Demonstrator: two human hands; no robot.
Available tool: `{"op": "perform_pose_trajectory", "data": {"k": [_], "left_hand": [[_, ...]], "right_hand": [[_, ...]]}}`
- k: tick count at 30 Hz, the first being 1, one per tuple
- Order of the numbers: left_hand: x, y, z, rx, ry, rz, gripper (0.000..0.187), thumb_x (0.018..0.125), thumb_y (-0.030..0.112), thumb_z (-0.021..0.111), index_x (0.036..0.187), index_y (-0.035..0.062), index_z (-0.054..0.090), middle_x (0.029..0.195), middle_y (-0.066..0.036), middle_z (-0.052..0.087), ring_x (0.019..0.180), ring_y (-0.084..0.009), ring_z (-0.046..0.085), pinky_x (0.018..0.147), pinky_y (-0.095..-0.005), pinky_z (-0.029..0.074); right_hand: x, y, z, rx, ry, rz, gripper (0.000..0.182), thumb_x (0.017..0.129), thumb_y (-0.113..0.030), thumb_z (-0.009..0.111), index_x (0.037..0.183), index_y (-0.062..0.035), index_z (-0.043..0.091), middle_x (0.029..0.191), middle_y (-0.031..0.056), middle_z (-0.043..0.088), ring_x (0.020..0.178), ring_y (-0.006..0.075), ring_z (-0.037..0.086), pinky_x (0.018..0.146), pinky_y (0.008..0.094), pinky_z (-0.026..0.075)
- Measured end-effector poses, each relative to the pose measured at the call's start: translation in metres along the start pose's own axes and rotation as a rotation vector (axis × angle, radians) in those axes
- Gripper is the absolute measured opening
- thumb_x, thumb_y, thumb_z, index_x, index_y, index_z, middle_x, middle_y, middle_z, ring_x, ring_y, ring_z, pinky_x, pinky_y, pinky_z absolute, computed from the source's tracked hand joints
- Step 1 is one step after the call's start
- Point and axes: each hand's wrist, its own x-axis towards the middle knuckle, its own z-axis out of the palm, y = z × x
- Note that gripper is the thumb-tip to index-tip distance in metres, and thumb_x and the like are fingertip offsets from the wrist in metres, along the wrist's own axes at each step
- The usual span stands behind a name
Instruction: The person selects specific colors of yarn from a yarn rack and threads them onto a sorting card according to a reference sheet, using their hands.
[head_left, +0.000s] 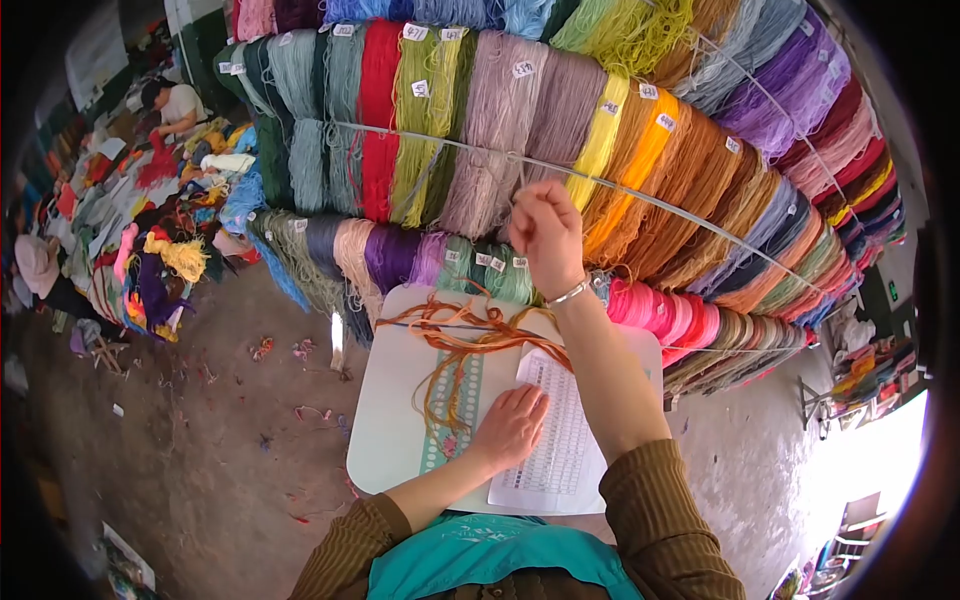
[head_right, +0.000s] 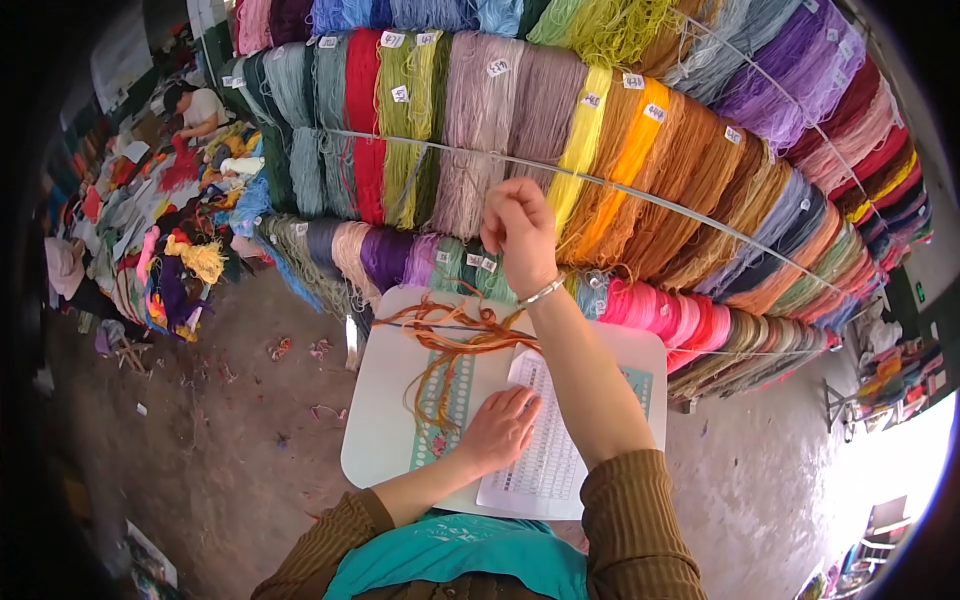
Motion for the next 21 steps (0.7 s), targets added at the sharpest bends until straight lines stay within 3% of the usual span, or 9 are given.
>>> {"op": "perform_pose_trajectory", "data": {"k": [8, 11, 13, 14, 15, 16, 17, 20, 21], "left_hand": [[0.000, 0.000, -0.002, -0.015, -0.052, -0.033, 0.048, 0.091, 0.024, 0.059, 0.132, 0.0014, 0.055, 0.139, -0.015, 0.048, 0.131, -0.0274, 0.044, 0.111, -0.0410, 0.035], [0.000, -0.001, 0.001, -0.009, -0.056, -0.042, 0.047, 0.090, 0.023, 0.059, 0.131, 0.0016, 0.055, 0.138, -0.015, 0.049, 0.131, -0.0278, 0.044, 0.110, -0.0412, 0.035], [0.002, 0.000, -0.001, -0.079, -0.069, -0.078, 0.049, 0.089, 0.023, 0.061, 0.133, 0.0035, 0.053, 0.138, -0.015, 0.048, 0.131, -0.0313, 0.044, 0.111, -0.0443, 0.035], [0.002, 0.001, 0.000, -0.099, -0.061, -0.092, 0.049, 0.088, 0.023, 0.061, 0.133, 0.0042, 0.053, 0.139, -0.015, 0.048, 0.131, -0.0319, 0.044, 0.110, -0.0451, 0.035], [0.002, 0.001, 0.003, -0.112, -0.067, -0.092, 0.050, 0.088, 0.023, 0.062, 0.134, 0.0049, 0.052, 0.139, -0.015, 0.047, 0.131, -0.0329, 0.044, 0.110, -0.0467, 0.035], [0.002, 0.001, 0.006, -0.085, -0.068, -0.091, 0.051, 0.088, 0.022, 0.062, 0.134, 0.0045, 0.052, 0.139, -0.016, 0.047, 0.131, -0.0331, 0.044, 0.110, -0.0475, 0.035], [0.003, 0.002, 0.007, -0.094, -0.070, -0.073, 0.051, 0.088, 0.022, 0.062, 0.135, 0.0042, 0.052, 0.140, -0.016, 0.046, 0.131, -0.0334, 0.044, 0.110, -0.0478, 0.035], [0.005, 0.003, 0.011, -0.063, -0.080, -0.066, 0.051, 0.088, 0.021, 0.062, 0.134, 0.0028, 0.052, 0.139, -0.016, 0.047, 0.131, -0.0336, 0.044, 0.109, -0.0473, 0.035], [0.005, 0.003, 0.012, -0.071, -0.073, -0.066, 0.050, 0.087, 0.019, 0.063, 0.134, 0.0037, 0.052, 0.138, -0.016, 0.047, 0.130, -0.0339, 0.044, 0.109, -0.0480, 0.035]], "right_hand": [[-0.160, -0.014, -0.106, -0.793, 0.099, 0.269, 0.008, 0.093, -0.014, 0.061, 0.093, -0.0062, 0.059, 0.069, -0.0031, 0.051, 0.054, 0.0049, 0.043, 0.048, 0.0217, 0.032], [-0.246, -0.078, -0.169, -0.794, 0.555, 0.452, 0.005, 0.088, -0.013, 0.062, 0.087, -0.0082, 0.062, 0.066, -0.0039, 0.049, 0.053, 0.0050, 0.042, 0.045, 0.0223, 0.030], [-0.331, -0.115, -0.274, -0.992, 0.770, 0.322, 0.005, 0.088, -0.014, 0.061, 0.089, -0.0094, 0.064, 0.062, -0.0057, 0.046, 0.048, 0.0041, 0.038, 0.041, 0.0222, 0.027], [-0.374, -0.142, -0.308, -0.965, 1.020, 0.260, 0.006, 0.089, -0.015, 0.060, 0.090, -0.0106, 0.065, 0.062, -0.0054, 0.046, 0.048, 0.0043, 0.039, 0.040, 0.0228, 0.028], [-0.432, -0.175, -0.355, -0.800, 1.227, 0.120, 0.007, 0.090, -0.013, 0.059, 0.090, -0.0111, 0.066, 0.064, -0.0036, 0.050, 0.053, 0.0055, 0.048, 0.044, 0.0236, 0.038], [-0.531, -0.207, -0.459, -1.295, 1.424, 0.072, 0.006, 0.090, -0.013, 0.061, 0.086, -0.0105, 0.064, 0.068, -0.0016, 0.053, 0.057, 0.0064, 0.050, 0.046, 0.0238, 0.039], [-0.575, -0.229, -0.448, -1.313, 1.467, 0.122, 0.006, 0.090, -0.013, 0.061, 0.086, -0.0105, 0.064, 0.068, -0.0016, 0.053, 0.057, 0.0064, 0.050, 0.046, 0.0238, 0.039], [-0.615, -0.317, -0.415, -1.038, 2.027, -0.224, 0.011, 0.088, -0.015, 0.065, 0.084, -0.0044, 0.067, 0.059, -0.0012, 0.048, 0.050, 0.0096, 0.045, 0.046, 0.0303, 0.037], [-0.616, -0.328, -0.412, -1.168, 1.965, -0.166, 0.012, 0.087, -0.016, 0.067, 0.086, -0.0042, 0.069, 0.058, -0.0012, 0.048, 0.049, 0.0097, 0.044, 0.046, 0.0301, 0.036]]}}
